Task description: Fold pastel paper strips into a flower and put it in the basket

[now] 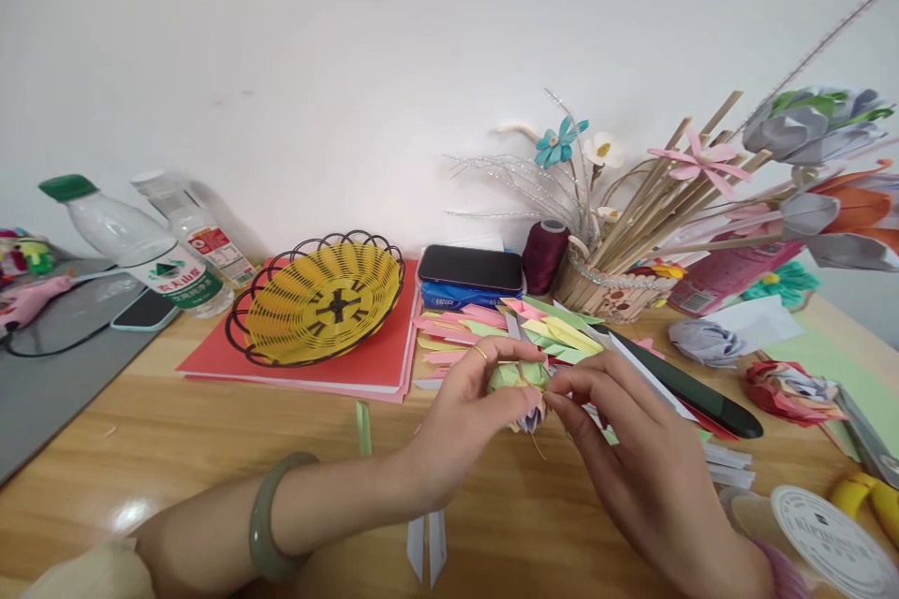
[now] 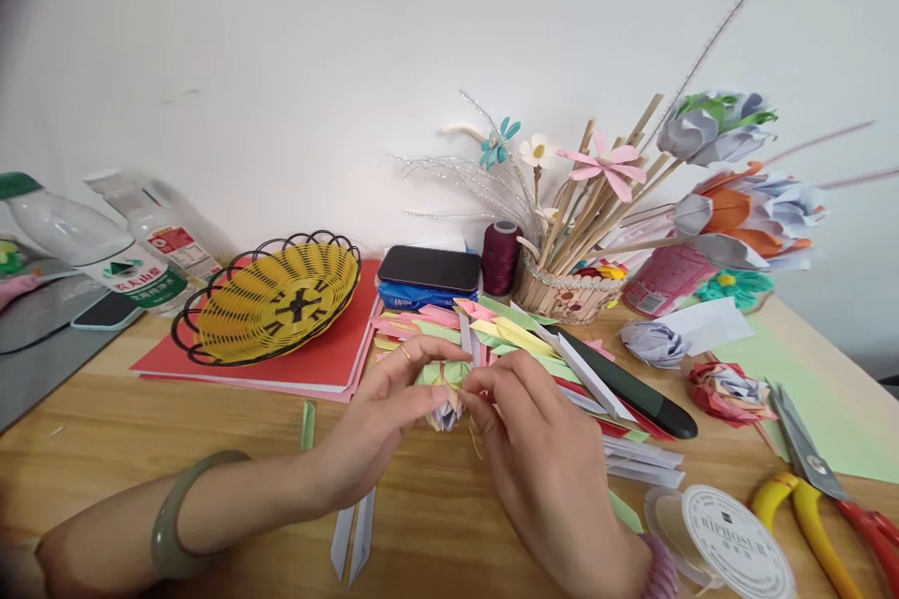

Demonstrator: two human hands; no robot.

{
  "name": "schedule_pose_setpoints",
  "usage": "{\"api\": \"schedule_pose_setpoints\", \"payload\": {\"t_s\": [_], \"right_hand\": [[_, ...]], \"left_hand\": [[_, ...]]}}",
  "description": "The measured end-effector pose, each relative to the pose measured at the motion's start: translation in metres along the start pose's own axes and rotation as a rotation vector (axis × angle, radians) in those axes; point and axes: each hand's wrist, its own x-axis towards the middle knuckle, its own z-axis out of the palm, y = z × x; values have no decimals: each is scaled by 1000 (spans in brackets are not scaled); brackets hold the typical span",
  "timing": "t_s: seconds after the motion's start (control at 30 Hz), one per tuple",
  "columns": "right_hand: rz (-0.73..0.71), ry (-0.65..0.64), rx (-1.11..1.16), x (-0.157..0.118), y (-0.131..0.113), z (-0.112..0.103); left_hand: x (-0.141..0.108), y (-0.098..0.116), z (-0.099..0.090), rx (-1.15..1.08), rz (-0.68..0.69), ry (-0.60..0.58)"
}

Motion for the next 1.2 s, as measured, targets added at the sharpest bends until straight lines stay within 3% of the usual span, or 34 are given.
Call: {"api": "schedule_pose_setpoints", "payload": {"t_s": [0.1,0.23,0.5,0.83,0.93,1.03,1.1,1.2], "right_hand": [[-77,36,-81,0,1,1],[-89,-8,-82,1,2,0],[-149,30,-49,0,5,1],[-252,21,-251,-1,6,4],[-247,83,-296,-4,8,4],[-376,137,-341,-8,13,-1],[-503,110,-339,-10,15,-5],[-570,81,-379,-9,18,-10]], "left_hand": [[1,2,1,-18,-92,26],[2,3,2,-37,-159,25],[4,-1,2,-51,-148,45],[3,-8,1,-25,-137,101],[4,-8,1,-17,-129,115],[4,-6,2,-40,-150,132],[4,-5,2,-64,-169,138],[3,-4,3,-75,-174,139]]}}
